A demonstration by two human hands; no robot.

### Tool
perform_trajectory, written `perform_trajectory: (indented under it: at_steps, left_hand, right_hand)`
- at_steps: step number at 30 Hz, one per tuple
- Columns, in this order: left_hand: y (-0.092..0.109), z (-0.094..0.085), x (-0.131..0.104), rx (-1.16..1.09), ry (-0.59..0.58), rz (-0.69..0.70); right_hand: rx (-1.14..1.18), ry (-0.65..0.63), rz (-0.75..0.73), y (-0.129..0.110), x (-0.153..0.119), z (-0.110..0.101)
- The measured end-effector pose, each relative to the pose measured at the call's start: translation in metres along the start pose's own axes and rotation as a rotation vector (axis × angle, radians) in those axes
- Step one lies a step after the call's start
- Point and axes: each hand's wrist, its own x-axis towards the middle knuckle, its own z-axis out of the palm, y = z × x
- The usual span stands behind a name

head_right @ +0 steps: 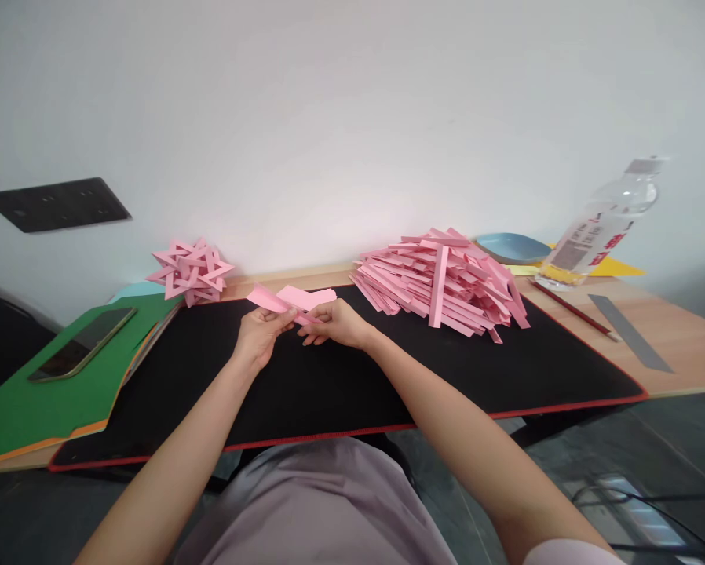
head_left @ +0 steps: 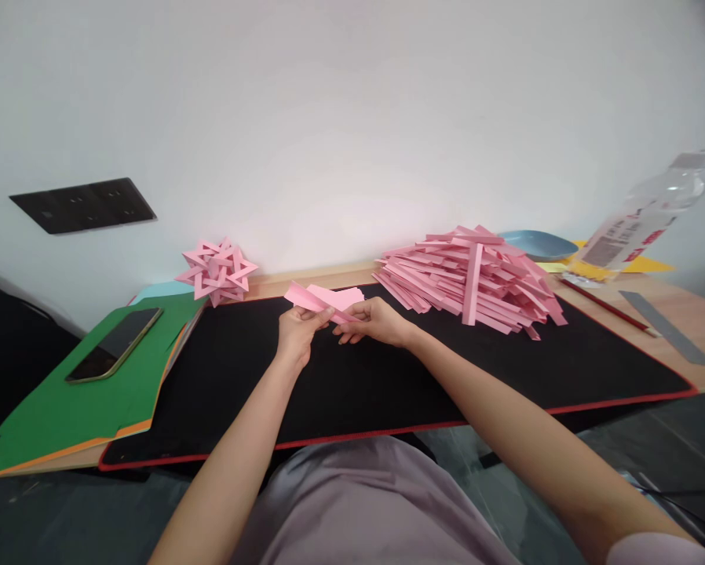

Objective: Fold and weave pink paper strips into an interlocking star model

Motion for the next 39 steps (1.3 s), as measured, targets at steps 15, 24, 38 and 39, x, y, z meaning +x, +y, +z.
perform_trajectory:
  at_steps: [15,24,38,39]
  left_hand:
    - [-0.0028,0.0016,-0.0001,-0.009,0.028,0.014]
    - [-0.0025,0.0022,-0.0005,-0.05,0.006,0.015]
    - [-0.0044,0.0017,0.0005,-0.036,0.017,0.048]
    - [-0.0041,0.0021,0.0001,-0.036,0.02,0.056]
  right_hand:
    - [-0.037,0.004,-0.013,-0.0021,-0.0004,0.0016]
    - [-0.066,-0.004,-0.033,-0.0051,-0.001,0.0006]
    - [-0.072,-0.007,-0.04,-0.0056,-0.0018,0.0006]
    - [-0.07,-0.009,-0.039,-0.0057,-0.0017,0.0009]
